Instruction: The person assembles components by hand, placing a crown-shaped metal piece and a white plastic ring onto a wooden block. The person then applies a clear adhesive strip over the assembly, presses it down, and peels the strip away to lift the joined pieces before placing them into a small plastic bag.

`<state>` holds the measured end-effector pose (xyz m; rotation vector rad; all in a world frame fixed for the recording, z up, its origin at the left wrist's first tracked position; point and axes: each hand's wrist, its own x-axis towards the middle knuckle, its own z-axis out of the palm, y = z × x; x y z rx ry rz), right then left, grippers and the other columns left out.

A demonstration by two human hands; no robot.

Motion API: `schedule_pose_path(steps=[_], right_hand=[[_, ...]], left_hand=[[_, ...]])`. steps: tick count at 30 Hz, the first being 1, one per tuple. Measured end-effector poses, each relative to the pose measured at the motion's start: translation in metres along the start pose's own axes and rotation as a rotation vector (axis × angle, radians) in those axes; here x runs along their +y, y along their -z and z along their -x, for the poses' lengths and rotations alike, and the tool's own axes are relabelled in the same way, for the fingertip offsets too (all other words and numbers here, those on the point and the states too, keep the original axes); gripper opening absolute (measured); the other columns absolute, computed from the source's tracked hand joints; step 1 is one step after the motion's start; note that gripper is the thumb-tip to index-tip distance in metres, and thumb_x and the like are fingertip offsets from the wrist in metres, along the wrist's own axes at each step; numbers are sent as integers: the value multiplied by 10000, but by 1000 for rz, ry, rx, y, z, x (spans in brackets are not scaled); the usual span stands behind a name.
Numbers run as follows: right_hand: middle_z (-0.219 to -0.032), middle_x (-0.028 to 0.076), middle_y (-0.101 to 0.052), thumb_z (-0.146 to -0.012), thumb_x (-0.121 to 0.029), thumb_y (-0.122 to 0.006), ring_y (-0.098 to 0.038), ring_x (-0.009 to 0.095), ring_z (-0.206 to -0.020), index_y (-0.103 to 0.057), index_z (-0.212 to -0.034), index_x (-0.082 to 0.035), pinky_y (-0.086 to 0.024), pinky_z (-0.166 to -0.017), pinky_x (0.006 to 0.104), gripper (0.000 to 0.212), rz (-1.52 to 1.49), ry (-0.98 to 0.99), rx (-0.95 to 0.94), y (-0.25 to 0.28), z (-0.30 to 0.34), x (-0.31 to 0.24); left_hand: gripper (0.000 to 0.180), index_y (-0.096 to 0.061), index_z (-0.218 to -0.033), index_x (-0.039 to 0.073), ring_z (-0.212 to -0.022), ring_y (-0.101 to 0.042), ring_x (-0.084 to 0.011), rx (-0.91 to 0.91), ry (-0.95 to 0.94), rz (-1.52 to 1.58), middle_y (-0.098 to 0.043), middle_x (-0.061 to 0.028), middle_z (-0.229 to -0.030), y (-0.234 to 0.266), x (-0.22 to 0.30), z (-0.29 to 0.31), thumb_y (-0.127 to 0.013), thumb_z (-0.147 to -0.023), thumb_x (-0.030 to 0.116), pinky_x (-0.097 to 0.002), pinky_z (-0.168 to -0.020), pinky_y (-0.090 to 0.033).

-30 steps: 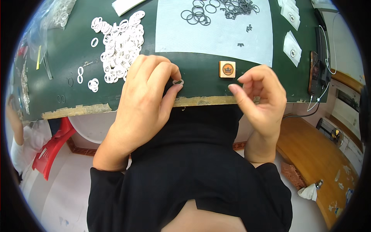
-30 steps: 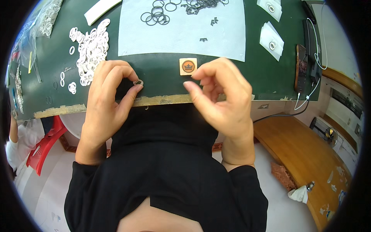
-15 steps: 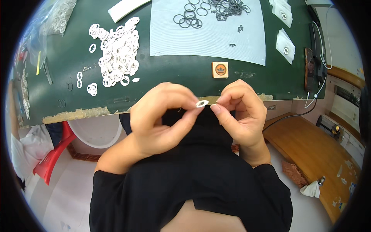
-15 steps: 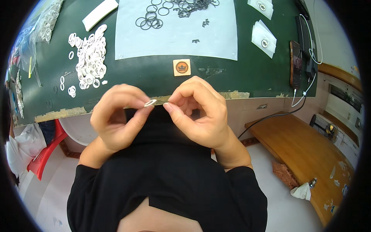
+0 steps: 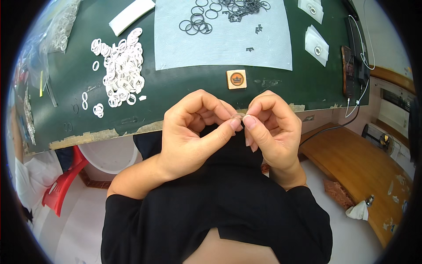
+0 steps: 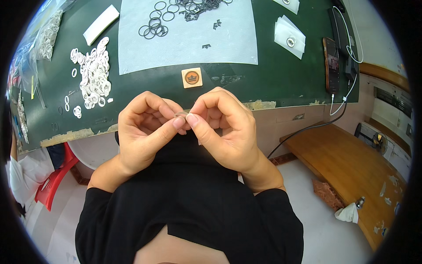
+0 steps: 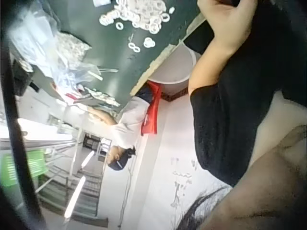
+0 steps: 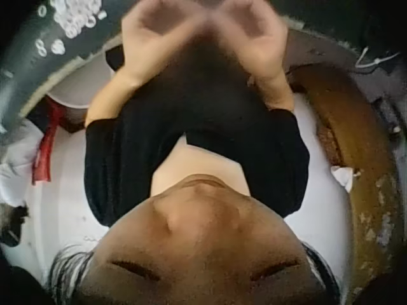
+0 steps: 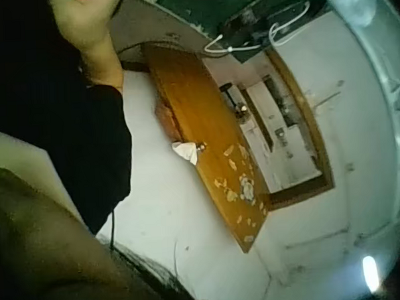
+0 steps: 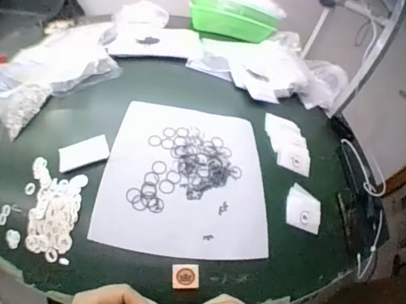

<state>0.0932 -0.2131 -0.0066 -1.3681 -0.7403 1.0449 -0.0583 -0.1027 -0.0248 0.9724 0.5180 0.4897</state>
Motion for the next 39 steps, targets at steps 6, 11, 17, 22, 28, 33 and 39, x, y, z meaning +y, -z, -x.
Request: schedule_pose_path(steps=[6, 11, 17, 22, 28, 33, 39], right_hand=[[-944, 35, -595, -988, -17, -643, -623, 42, -759, -596, -993, 27, -490, -632, 189, 65, 45, -31, -20, 3, -1, -2], [-948, 29, -604, -1007, -38, -624, -618, 44, -801, -591, -987, 20, -488, -686, 192, 70, 34, -77, -42, 5, -4, -7], [-856, 0, -601, -1008, -72, -613, -519, 22, -714, -590, -962, 10, -418, -612, 197, 97, 162, -243, -12, 13, -20, -13], [-743, 36, -551, -958, -91, -649, -488, 101, -611, -613, -918, 6, -400, -556, 276, 111, 548, -93, 99, 11, -44, -2], [-738, 62, -573, -951, -100, -647, -500, 135, -597, -619, -911, 7, -414, -555, 306, 118, 616, -109, 63, 10, -51, -2], [-704, 52, -552, -945, -108, -655, -498, 142, -588, -622, -903, 4, -417, -556, 311, 124, 585, -132, 121, 6, -49, 1], [-683, 45, -529, -935, -110, -659, -496, 148, -590, -625, -894, -2, -423, -558, 320, 120, 578, -172, 227, -3, -46, 6]], left_hand=[[127, -566, -941, -1, -862, -679, -132, -29, -6, 20, -706, -153, -993, 0, -4, -1, -668, -937, -76, -288, -807, -572], [131, -569, -944, -3, -886, -674, -130, -47, -30, 23, -701, -151, -1012, 1, -8, -3, -671, -931, -85, -290, -815, -571], [228, -631, -961, 1, -852, -666, -220, -100, -375, -637, -697, -132, -1002, 13, 5, -18, -787, -808, -63, -319, -768, -544], [340, -700, -982, 35, -964, -624, -308, -22, -852, -1288, -672, -101, -1056, 29, -1, -36, -827, -668, 4, -403, -805, -513], [353, -730, -1007, 29, -1031, -619, -320, -46, -835, -1301, -659, -111, -1102, 28, -1, -36, -810, -664, -2, -417, -847, -505], [356, -732, -1012, 28, -1040, -617, -319, -50, -816, -1310, -659, -111, -1106, 27, 0, -37, -809, -666, -3, -420, -854, -507], [374, -730, -1021, 29, -1052, -618, -320, -50, -789, -1319, -659, -109, -1111, 27, -1, -37, -811, -658, -9, -420, -868, -510]])
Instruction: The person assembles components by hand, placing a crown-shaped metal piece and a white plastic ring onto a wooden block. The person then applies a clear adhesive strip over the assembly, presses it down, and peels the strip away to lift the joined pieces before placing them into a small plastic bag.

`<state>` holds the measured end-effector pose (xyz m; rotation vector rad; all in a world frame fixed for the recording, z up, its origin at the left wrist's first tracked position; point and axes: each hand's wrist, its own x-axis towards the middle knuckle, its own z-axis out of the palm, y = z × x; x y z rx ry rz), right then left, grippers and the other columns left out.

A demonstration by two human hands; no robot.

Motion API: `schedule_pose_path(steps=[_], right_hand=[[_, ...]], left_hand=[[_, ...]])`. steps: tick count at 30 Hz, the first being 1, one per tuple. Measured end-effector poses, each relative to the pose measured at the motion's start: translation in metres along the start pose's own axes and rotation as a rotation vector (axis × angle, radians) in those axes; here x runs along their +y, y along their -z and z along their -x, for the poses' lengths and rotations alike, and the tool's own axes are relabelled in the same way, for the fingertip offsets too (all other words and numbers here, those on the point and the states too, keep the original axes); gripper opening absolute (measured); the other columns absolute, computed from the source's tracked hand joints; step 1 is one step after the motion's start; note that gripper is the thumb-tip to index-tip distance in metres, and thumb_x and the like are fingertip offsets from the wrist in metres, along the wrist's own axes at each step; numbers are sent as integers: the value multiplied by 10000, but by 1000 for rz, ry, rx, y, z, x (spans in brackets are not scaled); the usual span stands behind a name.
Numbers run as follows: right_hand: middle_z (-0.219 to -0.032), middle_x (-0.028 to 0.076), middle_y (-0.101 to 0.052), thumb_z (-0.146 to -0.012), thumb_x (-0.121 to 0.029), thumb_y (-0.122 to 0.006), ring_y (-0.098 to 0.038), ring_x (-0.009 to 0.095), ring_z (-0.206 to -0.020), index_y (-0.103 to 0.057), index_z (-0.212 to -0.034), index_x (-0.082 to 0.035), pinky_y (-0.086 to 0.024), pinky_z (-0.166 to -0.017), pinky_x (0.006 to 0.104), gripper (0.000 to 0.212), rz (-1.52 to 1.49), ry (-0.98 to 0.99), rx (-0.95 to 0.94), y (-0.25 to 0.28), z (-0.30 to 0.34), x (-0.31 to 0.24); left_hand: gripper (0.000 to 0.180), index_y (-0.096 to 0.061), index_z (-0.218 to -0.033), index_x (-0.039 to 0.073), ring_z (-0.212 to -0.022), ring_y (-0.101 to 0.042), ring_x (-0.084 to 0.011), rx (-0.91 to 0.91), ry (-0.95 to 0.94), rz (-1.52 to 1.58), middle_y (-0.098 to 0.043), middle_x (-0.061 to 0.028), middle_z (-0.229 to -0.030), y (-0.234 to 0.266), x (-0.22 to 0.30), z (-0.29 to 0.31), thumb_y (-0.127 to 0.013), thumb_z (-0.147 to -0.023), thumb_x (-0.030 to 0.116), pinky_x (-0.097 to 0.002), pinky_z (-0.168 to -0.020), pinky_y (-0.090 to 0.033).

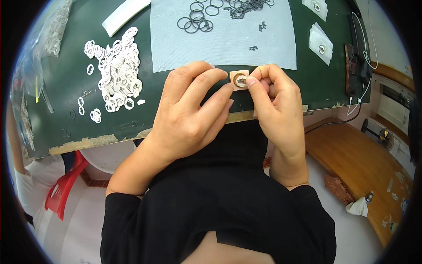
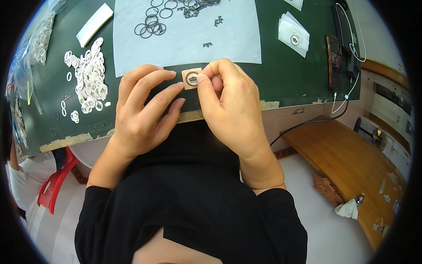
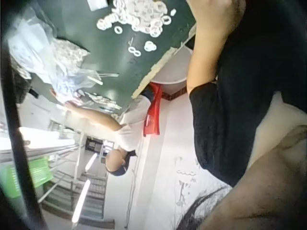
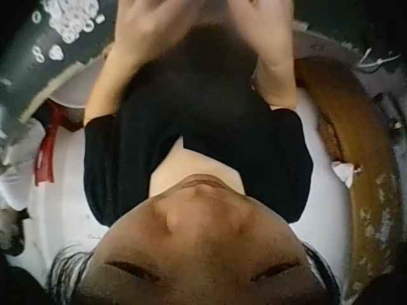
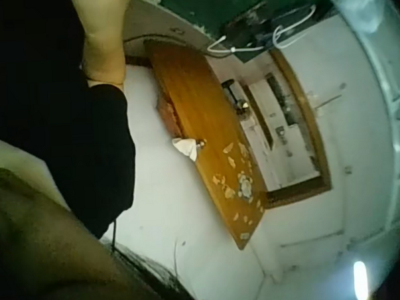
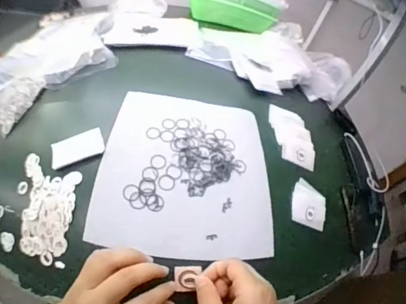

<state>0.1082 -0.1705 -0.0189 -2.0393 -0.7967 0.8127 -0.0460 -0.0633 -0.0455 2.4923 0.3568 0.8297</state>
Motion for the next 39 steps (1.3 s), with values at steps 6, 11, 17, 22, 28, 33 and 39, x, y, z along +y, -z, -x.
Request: schedule_pose_path(steps=[6, 11, 17, 22, 28, 33, 39], right_hand=[[-683, 47, -533, -933, -102, -652, -497, 154, -591, -626, -886, -4, -424, -557, 327, 112, 12, -7, 6, -2, 5, -2], [-676, 38, -528, -928, -89, -656, -484, 141, -567, -629, -883, -3, -419, -551, 319, 101, -26, -41, 7, -2, 4, -3], [-671, 33, -518, -920, -88, -666, -474, 134, -561, -630, -884, -5, -410, -535, 315, 97, -38, -49, 32, -4, 3, -3], [-679, 27, -510, -915, -94, -681, -472, 127, -561, -625, -878, -7, -410, -532, 311, 110, 50, 7, 57, -7, 2, 0], [-697, 11, -495, -914, -79, -697, -479, 97, -564, -597, -1014, -2, -408, -526, 276, 160, -11, 53, 99, -9, 5, 0], [-712, -7, -496, -943, -47, -673, -484, 43, -563, -550, -1169, 11, -392, -499, 233, 263, -178, 48, 57, -3, 5, 2], [-739, -5, -512, -943, 3, -677, -510, 13, -541, -529, -1213, 26, -368, -456, 199, 309, -228, 32, -1, 1, 0, 0]], left_hand=[[392, -726, -1034, 28, -1065, -618, -321, -11, -4, 3, -658, -107, -1114, 1, 2, 1, -813, -653, -7, -419, -881, -510], [317, -703, -1016, -8, -1037, -594, -293, 22, -40, 20, -634, -104, -1096, -3, -2, 1, -758, -707, 40, -423, -842, -473], [333, -712, -1042, -15, -1052, -594, -299, 18, -48, 17, -637, -108, -1113, -3, -3, 1, -752, -717, 45, -436, -854, -479], [488, -730, -1158, 40, -1104, -588, -319, -76, -15, -49, -638, -115, -1189, -2, 0, 1, -792, -675, 17, -428, -896, -488], [499, -722, -1175, 44, -1124, -583, -324, -95, -9, -69, -634, -110, -1200, -3, 1, 2, -789, -681, 21, -437, -924, -486], [497, -715, -1178, 45, -1141, -578, -329, -99, 6, -73, -629, -109, -1208, -3, 2, 1, -789, -686, 23, -439, -931, -488], [492, -710, -1171, 49, -1151, -577, -332, -101, -10, -67, -627, -112, -1217, -3, 1, 2, -789, -686, 22, -447, -936, -488]])
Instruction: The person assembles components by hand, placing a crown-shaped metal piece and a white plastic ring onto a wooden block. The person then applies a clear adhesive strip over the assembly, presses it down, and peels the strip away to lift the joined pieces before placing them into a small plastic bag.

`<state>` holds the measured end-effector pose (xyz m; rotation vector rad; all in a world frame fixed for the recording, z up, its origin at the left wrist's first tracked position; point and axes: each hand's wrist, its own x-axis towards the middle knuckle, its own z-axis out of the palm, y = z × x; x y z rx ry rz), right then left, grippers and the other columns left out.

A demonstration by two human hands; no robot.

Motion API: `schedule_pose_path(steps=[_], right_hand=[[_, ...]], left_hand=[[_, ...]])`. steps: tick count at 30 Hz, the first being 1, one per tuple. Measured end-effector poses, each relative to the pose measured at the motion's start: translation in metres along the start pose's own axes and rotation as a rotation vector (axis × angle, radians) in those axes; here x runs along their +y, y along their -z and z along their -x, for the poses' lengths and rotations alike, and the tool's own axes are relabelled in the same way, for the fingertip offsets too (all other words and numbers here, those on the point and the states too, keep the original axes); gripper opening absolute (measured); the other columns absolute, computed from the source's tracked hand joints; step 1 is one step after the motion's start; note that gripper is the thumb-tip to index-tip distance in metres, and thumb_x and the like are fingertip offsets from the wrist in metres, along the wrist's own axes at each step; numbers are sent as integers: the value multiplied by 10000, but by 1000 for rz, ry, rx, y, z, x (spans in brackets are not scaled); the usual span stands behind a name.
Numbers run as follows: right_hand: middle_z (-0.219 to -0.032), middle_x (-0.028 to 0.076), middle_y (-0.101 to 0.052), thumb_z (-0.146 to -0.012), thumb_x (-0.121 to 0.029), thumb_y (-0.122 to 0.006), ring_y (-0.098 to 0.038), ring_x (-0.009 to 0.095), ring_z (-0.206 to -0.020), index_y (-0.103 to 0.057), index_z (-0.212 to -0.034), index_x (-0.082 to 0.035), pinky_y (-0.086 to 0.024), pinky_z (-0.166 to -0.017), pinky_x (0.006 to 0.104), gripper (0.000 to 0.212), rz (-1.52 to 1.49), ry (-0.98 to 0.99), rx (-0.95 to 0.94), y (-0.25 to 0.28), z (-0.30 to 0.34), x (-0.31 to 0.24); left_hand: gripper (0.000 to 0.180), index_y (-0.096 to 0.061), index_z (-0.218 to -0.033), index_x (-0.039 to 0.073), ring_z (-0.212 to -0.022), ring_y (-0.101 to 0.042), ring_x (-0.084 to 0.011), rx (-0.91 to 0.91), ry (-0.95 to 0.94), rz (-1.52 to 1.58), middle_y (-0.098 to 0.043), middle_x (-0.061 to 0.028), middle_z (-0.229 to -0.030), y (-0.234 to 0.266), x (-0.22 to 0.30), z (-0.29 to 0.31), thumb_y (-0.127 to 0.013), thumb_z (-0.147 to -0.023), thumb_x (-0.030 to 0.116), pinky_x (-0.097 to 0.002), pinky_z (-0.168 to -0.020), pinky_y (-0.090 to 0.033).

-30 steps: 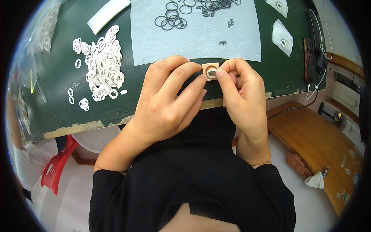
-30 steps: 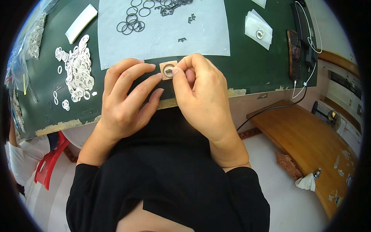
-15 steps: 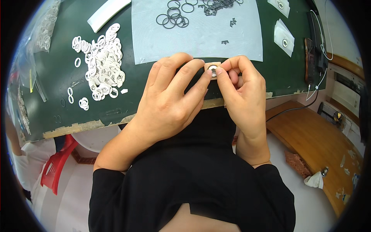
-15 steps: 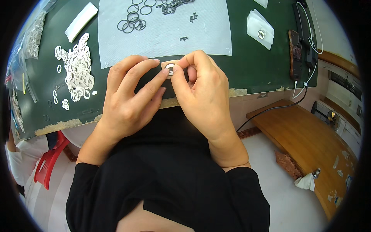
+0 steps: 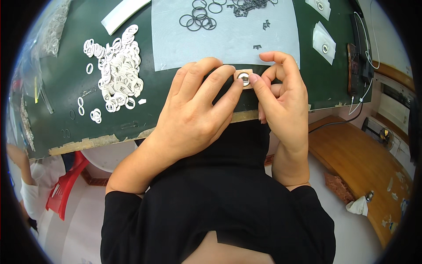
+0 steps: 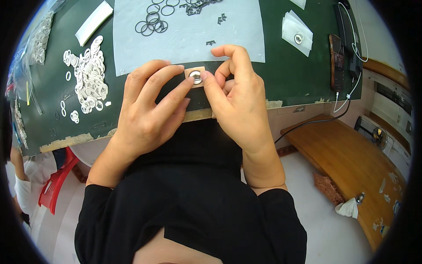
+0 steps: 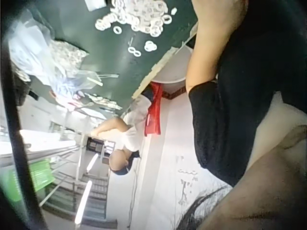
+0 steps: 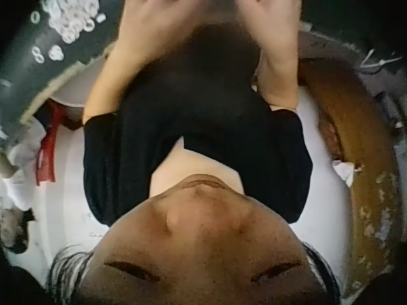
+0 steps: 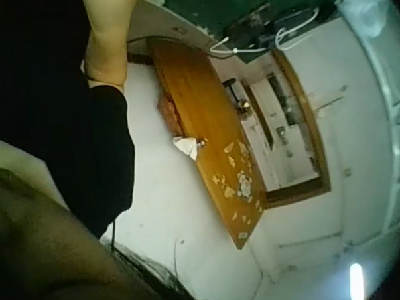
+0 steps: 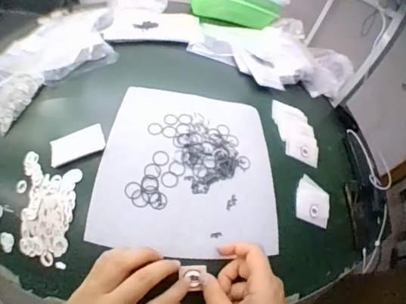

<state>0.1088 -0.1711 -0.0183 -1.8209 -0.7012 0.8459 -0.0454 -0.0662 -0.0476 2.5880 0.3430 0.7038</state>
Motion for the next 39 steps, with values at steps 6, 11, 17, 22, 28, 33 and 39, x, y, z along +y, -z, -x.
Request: schedule_pose_path(steps=[6, 11, 17, 22, 28, 33, 39], right_hand=[[-739, -1, -514, -934, -7, -701, -522, 17, -526, -529, -1215, 26, -376, -442, 200, 332, 10, 15, -20, 1, -1, 2], [-738, -3, -515, -935, -9, -701, -520, 16, -500, -541, -1205, 24, -370, -414, 199, 316, -13, -14, -50, 3, -3, -1], [-740, -11, -521, -950, -22, -693, -523, 20, -484, -547, -1200, 24, -371, -394, 205, 293, -58, -40, -102, 4, -4, -3], [-799, 14, -532, -954, -17, -686, -521, 37, -465, -546, -1211, 42, -389, -382, 202, 298, -194, -44, -107, 11, -4, 4], [-778, 15, -540, -964, -15, -675, -511, 34, -467, -576, -1146, 49, -385, -385, 193, 217, -227, 5, -103, 16, 0, 13], [-726, 9, -559, -968, -9, -672, -502, 27, -464, -611, -1073, 50, -382, -390, 191, 135, -193, 38, -116, 11, -1, 11], [-727, 15, -575, -973, -20, -669, -511, 32, -459, -619, -1050, 50, -385, -383, 190, 116, -199, 23, -132, 16, -3, 12]], left_hand=[[478, -714, -1158, 50, -1157, -578, -334, -15, -5, -2, -626, -111, -1221, 1, 1, 1, -787, -686, 21, -453, -934, -487], [452, -719, -1142, 48, -1154, -579, -327, 0, -17, -12, -625, -109, -1213, -1, 0, 1, -776, -694, 26, -451, -930, -487], [451, -706, -1149, 35, -1125, -588, -322, 22, -38, 1, -624, -115, -1190, 1, 0, 1, -762, -702, 38, -456, -928, -482], [392, -710, -1130, 35, -1146, -596, -337, 76, 91, 59, -633, -137, -1196, 32, -12, -3, -791, -747, 49, -453, -968, -476], [223, -734, -1019, -2, -1031, -660, -285, 120, 303, -346, -693, -120, -1093, 110, -72, -8, -787, -826, 96, -363, -906, -505], [221, -732, -1021, 21, -1005, -619, -282, 91, 256, -316, -673, -112, -1019, 87, -91, 0, -759, -875, 185, -387, -900, -482], [223, -706, -1009, 26, -960, -599, -259, 56, 320, -312, -650, -86, -963, 83, -100, -16, -755, -874, 195, -371, -860, -474]])
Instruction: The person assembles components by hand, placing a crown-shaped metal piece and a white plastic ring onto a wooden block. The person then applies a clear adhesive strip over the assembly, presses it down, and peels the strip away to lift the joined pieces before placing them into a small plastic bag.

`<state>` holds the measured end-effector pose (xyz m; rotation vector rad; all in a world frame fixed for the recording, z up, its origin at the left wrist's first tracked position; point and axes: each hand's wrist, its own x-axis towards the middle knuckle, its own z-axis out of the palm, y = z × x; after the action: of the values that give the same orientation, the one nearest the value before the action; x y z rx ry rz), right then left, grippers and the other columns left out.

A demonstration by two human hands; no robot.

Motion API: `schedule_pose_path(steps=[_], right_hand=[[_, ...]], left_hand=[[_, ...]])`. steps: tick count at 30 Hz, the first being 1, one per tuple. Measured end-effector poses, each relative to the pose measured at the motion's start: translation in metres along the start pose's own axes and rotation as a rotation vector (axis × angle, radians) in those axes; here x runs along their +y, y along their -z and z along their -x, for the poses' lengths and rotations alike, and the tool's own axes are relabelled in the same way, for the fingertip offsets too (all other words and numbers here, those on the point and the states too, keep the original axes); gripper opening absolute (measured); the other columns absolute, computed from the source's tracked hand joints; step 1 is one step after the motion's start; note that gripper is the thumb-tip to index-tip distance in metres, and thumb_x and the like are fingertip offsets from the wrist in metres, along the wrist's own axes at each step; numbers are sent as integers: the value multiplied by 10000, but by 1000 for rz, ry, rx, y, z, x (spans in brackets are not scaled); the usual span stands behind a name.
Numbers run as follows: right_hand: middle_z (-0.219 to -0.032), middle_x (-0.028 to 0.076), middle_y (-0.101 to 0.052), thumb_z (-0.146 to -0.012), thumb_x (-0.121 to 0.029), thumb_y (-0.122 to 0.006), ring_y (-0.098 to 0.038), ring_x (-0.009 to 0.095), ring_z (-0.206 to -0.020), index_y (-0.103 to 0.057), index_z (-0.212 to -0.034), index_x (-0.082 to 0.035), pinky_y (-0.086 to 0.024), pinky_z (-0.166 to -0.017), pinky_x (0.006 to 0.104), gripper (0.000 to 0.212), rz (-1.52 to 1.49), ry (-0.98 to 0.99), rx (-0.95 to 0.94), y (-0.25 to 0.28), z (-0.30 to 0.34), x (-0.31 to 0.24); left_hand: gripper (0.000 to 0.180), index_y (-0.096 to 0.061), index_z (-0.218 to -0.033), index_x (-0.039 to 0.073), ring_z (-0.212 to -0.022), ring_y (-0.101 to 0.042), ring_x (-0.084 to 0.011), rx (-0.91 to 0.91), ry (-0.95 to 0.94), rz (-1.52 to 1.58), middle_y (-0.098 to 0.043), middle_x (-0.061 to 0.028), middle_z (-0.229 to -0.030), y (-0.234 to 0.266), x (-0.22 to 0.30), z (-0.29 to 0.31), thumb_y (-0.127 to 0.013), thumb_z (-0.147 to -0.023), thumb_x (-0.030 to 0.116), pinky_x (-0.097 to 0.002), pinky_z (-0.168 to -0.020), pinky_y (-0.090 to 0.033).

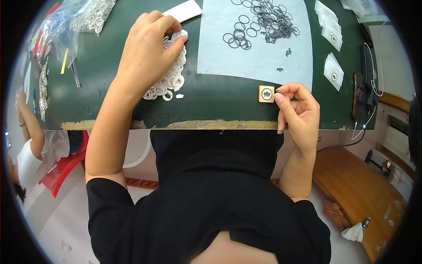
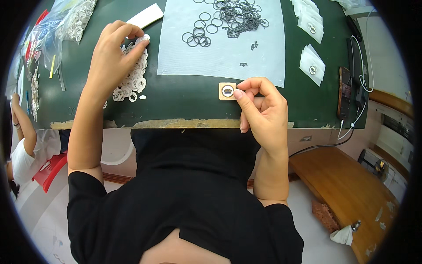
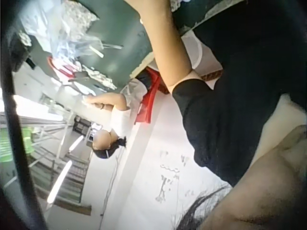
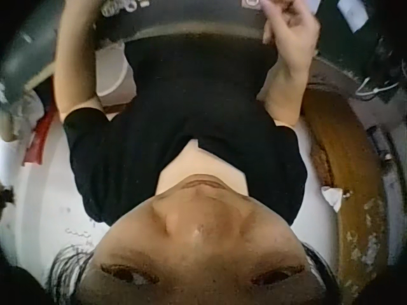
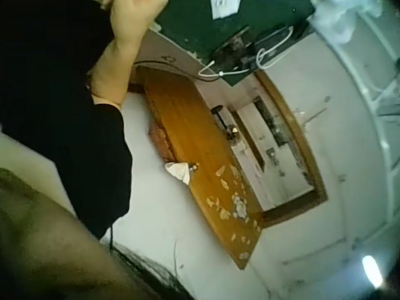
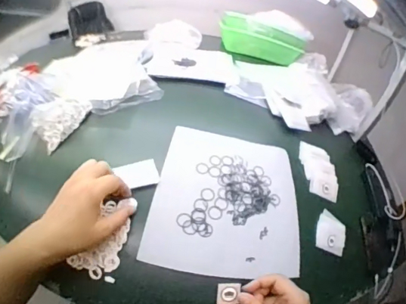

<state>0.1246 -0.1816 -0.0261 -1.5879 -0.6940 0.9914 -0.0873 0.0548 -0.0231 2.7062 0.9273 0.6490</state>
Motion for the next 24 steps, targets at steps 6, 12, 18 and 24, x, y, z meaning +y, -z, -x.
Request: schedule_pose_path(steps=[6, 12, 18, 24], right_hand=[[-753, 19, -574, -974, -37, -673, -531, 43, -462, -619, -1046, 49, -408, -384, 192, 124, -64, 5, -15, 2, 0, -1], [-806, 34, -575, -975, -35, -672, -563, 59, -473, -617, -1055, 49, -430, -385, 201, 128, -141, -14, -45, 8, -3, 0], [-807, 38, -574, -971, -33, -680, -572, 65, -475, -617, -1047, 55, -437, -383, 210, 131, -143, 15, -59, 9, -2, 4], [-824, 45, -604, -956, -33, -702, -555, 54, -471, -618, -1057, 45, -413, -389, 208, 152, -87, -80, -112, 11, -3, -8]], left_hand=[[337, -710, -1124, 35, -1073, -610, -283, 38, -71, -69, -674, -108, -1111, 11, -11, -7, -776, -864, 239, -385, -943, -477], [449, -697, -1263, 93, -1150, -626, -317, -91, -28, -116, -691, -137, -1228, 1, -30, -33, -792, -865, 277, -406, -1014, -469], [561, -689, -1295, 93, -1059, -681, -306, -103, 118, 1, -740, -128, -1196, 0, -24, -31, -851, -801, 301, -398, -970, -502], [564, -695, -1290, 94, -1030, -703, -261, 86, -100, -117, -746, -121, -1185, 7, -34, -21, -871, -779, 254, -365, -906, -532]])
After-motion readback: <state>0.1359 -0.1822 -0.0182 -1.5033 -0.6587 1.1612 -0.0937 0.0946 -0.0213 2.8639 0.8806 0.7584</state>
